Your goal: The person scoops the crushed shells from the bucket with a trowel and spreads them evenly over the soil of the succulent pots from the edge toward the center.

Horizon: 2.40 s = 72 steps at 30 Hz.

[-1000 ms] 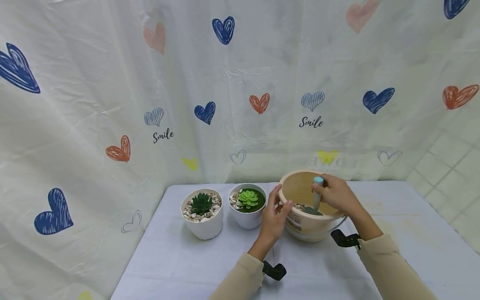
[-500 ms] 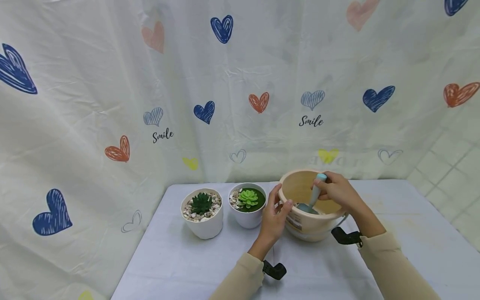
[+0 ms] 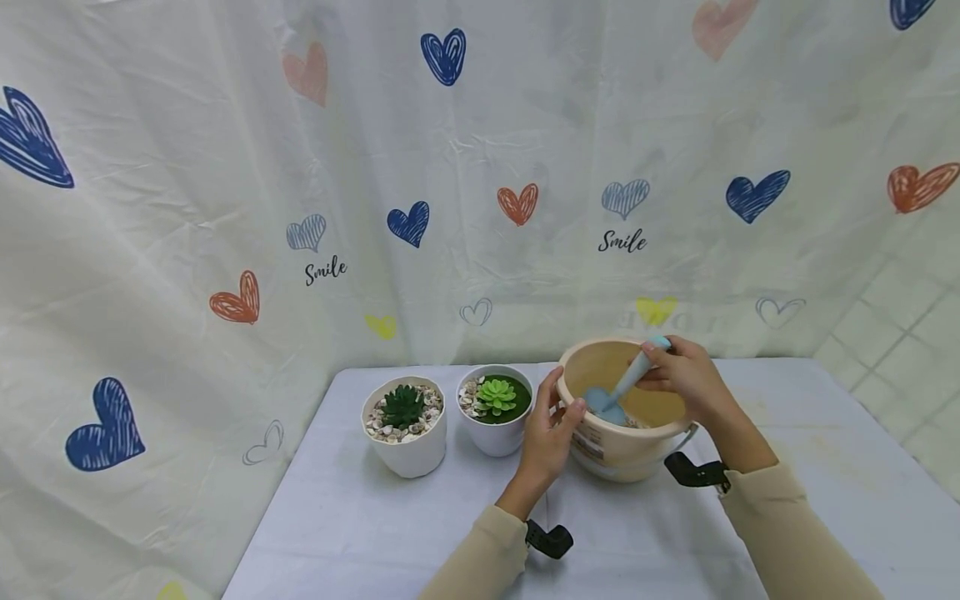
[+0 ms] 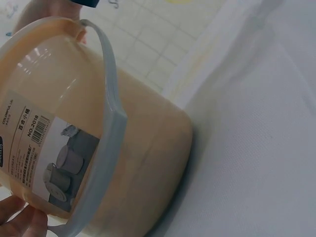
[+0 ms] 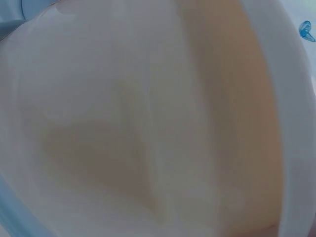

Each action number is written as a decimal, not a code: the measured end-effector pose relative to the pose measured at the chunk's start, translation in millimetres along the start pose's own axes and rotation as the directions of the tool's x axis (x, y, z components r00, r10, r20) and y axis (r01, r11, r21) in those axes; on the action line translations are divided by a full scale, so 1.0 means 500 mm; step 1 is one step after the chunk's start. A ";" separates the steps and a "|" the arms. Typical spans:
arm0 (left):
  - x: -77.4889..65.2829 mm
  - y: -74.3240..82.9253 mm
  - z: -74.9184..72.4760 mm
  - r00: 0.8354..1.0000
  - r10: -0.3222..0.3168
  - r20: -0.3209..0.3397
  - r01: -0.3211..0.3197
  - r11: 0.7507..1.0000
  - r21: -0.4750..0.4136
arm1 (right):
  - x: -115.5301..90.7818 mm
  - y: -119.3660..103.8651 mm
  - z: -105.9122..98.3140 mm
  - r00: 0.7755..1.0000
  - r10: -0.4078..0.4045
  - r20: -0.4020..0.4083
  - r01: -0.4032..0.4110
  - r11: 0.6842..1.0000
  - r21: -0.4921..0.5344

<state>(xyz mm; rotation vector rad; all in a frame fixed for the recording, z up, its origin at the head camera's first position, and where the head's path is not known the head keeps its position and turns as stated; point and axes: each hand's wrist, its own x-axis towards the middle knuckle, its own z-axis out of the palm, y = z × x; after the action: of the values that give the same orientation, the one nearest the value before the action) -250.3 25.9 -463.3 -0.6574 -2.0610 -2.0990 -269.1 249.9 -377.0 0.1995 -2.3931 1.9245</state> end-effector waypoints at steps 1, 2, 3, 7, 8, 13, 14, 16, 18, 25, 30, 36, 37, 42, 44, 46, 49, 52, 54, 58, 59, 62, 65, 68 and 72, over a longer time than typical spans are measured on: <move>0.000 0.000 0.000 1.000 0.000 0.000 0.000 1.000 0.000 | 0.000 0.000 -0.001 1.000 -0.002 -0.007 0.002 1.000 0.011; 0.000 0.000 0.000 1.000 0.001 0.001 -0.001 1.000 -0.001 | 0.000 0.001 -0.002 1.000 -0.007 -0.012 0.007 1.000 0.018; 0.000 0.000 0.000 1.000 0.002 0.001 -0.002 1.000 -0.002 | 0.000 0.001 -0.002 1.000 -0.008 -0.018 0.008 1.000 0.025; 0.001 -0.001 0.001 1.000 0.012 -0.001 -0.012 1.000 -0.010 | 0.000 0.003 -0.003 0.999 0.002 -0.051 0.001 0.998 0.056; 0.001 -0.002 0.001 1.000 0.015 -0.001 -0.015 1.000 -0.012 | 0.000 0.004 -0.003 0.998 0.009 -0.062 -0.004 0.997 0.071; 0.001 -0.003 0.000 1.000 0.009 -0.003 -0.009 1.000 -0.010 | -0.004 0.000 -0.004 0.994 0.038 -0.103 -0.025 0.992 0.125; 0.001 -0.004 0.000 1.000 0.007 -0.004 -0.007 1.000 -0.012 | -0.006 -0.001 -0.005 0.993 0.047 -0.110 -0.031 0.989 0.144; 0.001 -0.004 0.000 1.000 0.001 -0.002 -0.001 1.000 -0.013 | -0.009 -0.003 -0.008 0.992 0.055 -0.113 -0.035 0.984 0.176; 0.000 -0.004 0.000 1.000 -0.003 0.001 0.003 1.000 -0.011 | -0.011 -0.004 -0.011 0.992 0.063 -0.112 -0.038 0.977 0.208; 0.000 -0.002 0.000 1.000 0.016 -0.002 -0.016 1.000 0.005 | -0.022 -0.004 -0.025 0.991 0.065 -0.116 -0.031 0.961 0.276; 0.000 -0.001 0.001 1.000 0.022 -0.017 -0.022 1.000 0.004 | -0.030 0.002 -0.038 0.986 0.076 -0.150 -0.020 0.938 0.346; 0.006 -0.024 0.003 1.000 0.010 -0.021 -0.010 1.000 -0.001 | -0.036 0.012 -0.052 0.980 0.080 -0.182 0.013 0.886 0.463; 0.009 -0.034 0.005 1.000 0.011 -0.024 -0.011 1.000 0.006 | -0.037 0.014 -0.054 0.980 0.076 -0.182 0.021 0.878 0.478; 0.016 -0.071 0.010 0.999 0.016 -0.045 -0.013 0.999 0.052 | -0.039 0.018 -0.056 0.977 0.074 -0.200 0.042 0.853 0.521; 0.015 -0.070 0.010 0.999 0.014 -0.046 -0.011 0.998 0.059 | -0.040 0.020 -0.056 0.975 0.080 -0.209 0.044 0.848 0.528; 0.015 -0.070 0.011 0.999 0.017 -0.046 -0.014 0.998 0.060 | -0.039 0.021 -0.056 0.973 0.082 -0.214 0.047 0.842 0.537; 0.016 -0.069 0.010 0.999 0.020 -0.048 -0.017 0.998 0.062 | -0.039 0.024 -0.058 0.973 0.082 -0.215 0.053 0.829 0.557; 0.017 -0.070 0.010 0.998 0.021 -0.051 -0.018 0.998 0.066 | -0.038 0.025 -0.059 0.974 0.081 -0.210 0.057 0.813 0.579; 0.017 -0.071 0.009 0.998 0.019 -0.053 -0.016 0.997 0.069 | -0.039 0.026 -0.060 0.975 0.082 -0.207 0.058 0.805 0.591; 0.018 -0.070 0.008 0.998 0.011 -0.055 -0.007 0.998 0.069 | -0.039 0.026 -0.059 0.973 0.091 -0.212 0.054 0.803 0.593; 0.018 -0.069 0.008 0.998 0.007 -0.056 -0.003 0.998 0.068 | -0.039 0.026 -0.059 0.973 0.092 -0.214 0.055 0.802 0.594; 0.018 -0.069 0.008 0.998 0.001 -0.057 0.003 0.998 0.067 | -0.040 0.027 -0.058 0.974 0.092 -0.208 0.058 0.785 0.616; 0.018 -0.068 0.008 0.998 0.001 -0.058 0.003 0.998 0.066 | -0.041 0.027 -0.057 0.974 0.084 -0.211 0.069 0.775 0.628; 0.017 -0.068 0.008 0.999 0.003 -0.054 0.000 0.998 0.065 | -0.042 0.028 -0.056 0.973 0.076 -0.216 0.080 0.772 0.631; 0.017 -0.067 0.008 0.999 0.008 -0.048 -0.005 0.998 0.063 | -0.042 0.029 -0.056 0.974 0.068 -0.218 0.087 0.770 0.632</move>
<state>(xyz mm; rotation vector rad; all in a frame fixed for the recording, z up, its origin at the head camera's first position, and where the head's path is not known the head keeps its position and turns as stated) -269.9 33.7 -491.2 -0.5976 -2.0861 -2.0170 -251.0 281.5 -387.5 0.0110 -1.5061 2.5256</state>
